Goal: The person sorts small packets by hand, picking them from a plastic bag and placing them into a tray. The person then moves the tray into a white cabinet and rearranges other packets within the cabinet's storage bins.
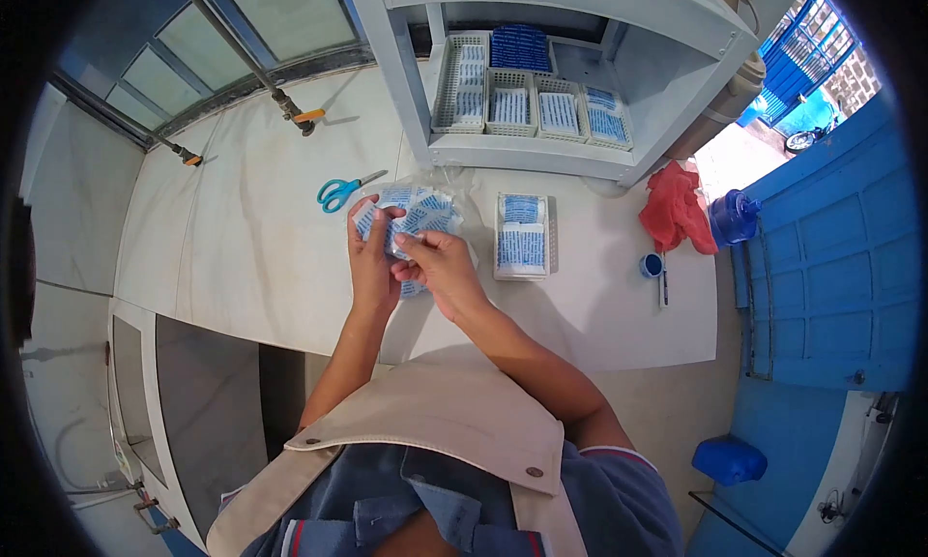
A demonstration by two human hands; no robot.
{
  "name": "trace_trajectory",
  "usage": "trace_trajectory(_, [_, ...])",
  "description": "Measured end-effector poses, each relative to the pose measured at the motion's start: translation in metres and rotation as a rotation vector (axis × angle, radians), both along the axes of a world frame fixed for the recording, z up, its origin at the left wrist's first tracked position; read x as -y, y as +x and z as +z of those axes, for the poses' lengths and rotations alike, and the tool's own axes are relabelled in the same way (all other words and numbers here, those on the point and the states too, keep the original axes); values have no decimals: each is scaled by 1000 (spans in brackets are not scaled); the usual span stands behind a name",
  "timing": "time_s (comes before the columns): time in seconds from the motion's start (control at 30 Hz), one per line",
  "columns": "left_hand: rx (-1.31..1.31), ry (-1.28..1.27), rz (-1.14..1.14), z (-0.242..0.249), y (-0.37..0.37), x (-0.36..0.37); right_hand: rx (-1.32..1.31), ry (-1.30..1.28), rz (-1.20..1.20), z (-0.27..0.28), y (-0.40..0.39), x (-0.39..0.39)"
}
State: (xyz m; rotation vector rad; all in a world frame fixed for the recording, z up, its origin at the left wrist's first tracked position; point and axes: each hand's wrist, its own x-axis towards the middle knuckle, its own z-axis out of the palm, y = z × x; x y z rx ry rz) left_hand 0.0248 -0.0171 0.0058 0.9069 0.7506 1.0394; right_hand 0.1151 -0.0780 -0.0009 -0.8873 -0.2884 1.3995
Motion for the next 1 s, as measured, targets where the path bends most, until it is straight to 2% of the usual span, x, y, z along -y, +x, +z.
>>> trace_trajectory(0.07, [19,-8,-5,-5,-6,-8,99,17,86,5,-1,2])
trace_trajectory(0.17, [295,-74,100,-2,-15,-18,208,37,78,-20,10,2])
trace_trajectory(0.2, [295,-73,101,-3,-21,-20,208,38,79,-14,10,2])
trace_trajectory(0.27, [238,46,115,-10,-36,-22,303,84,-144,0,10,2])
trace_trajectory(0.3, [160,67,125,-15,-38,-21,302,82,-140,3,7,1])
trace_trajectory(0.37, [194,4,98,-28,-36,-11,418,151,-222,7,-6,-6])
trace_trajectory(0.4, [230,-57,66,-31,-34,-5,417,150,-221,1,-15,-8])
trace_trajectory(0.47, [231,-48,24,-32,-33,4,760,113,-121,-15,-33,-7])
trace_trajectory(0.5, [221,-104,130,-24,-32,7,797,100,-99,-6,-35,-2])
trace_trajectory(0.53, [214,-157,239,-20,-32,9,798,103,-93,0,-34,-2])
trace_trajectory(0.6, [186,-118,238,-24,-43,5,641,215,-303,12,-28,-2])
trace_trajectory(0.63, [205,-121,185,-26,-44,4,595,198,-264,26,-22,0])
trace_trajectory(0.73, [245,-132,132,-16,-41,8,583,185,-188,2,-33,-10])
trace_trajectory(0.77, [265,-143,126,-7,-35,11,811,198,-184,-17,-37,-10])
trace_trajectory(0.83, [294,-208,177,7,-27,14,905,181,-135,-9,-46,-5])
trace_trajectory(0.9, [265,-189,171,-15,-35,11,1140,230,-32,-10,-46,-6])
trace_trajectory(0.93, [232,-166,167,-22,-41,8,1138,228,-33,-10,-41,-8])
trace_trajectory(1.0, [189,-150,193,-32,-48,1,1110,244,147,-3,-23,-17])
